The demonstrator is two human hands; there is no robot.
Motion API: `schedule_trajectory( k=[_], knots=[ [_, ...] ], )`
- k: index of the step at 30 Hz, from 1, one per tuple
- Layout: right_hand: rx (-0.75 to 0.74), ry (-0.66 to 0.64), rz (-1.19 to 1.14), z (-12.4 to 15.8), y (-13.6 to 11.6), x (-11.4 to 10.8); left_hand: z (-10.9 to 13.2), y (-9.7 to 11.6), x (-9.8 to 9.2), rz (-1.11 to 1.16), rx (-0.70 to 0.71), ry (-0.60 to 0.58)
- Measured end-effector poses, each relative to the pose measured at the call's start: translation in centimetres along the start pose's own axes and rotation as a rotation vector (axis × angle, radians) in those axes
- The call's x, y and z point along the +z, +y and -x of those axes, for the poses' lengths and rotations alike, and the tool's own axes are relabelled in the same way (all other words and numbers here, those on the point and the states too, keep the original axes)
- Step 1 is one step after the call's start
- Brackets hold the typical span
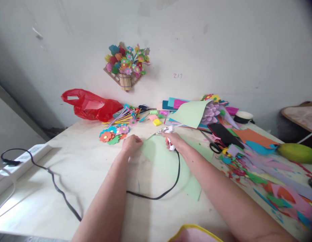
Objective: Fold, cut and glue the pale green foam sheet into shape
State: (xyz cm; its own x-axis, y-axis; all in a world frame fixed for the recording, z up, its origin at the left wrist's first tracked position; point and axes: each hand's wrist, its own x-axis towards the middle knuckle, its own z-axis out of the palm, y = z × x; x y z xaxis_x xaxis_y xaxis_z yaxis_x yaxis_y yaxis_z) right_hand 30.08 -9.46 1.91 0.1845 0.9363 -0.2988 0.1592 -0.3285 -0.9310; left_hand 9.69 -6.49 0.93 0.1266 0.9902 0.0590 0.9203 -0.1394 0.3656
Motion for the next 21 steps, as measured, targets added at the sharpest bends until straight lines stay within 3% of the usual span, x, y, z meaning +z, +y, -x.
schedule_trajectory(
  k=[8,21],
  knots=[
    [-0.006,0.094,-0.068,-0.6,0.3,-0.5,0.0,-0.1,0.1,-0.006,-0.003,0.001],
    [-0.018,-0.088,-0.001,0.7,-0.1,0.3,0.2,-0.1,0.1,0.012,-0.006,0.008]
  ],
)
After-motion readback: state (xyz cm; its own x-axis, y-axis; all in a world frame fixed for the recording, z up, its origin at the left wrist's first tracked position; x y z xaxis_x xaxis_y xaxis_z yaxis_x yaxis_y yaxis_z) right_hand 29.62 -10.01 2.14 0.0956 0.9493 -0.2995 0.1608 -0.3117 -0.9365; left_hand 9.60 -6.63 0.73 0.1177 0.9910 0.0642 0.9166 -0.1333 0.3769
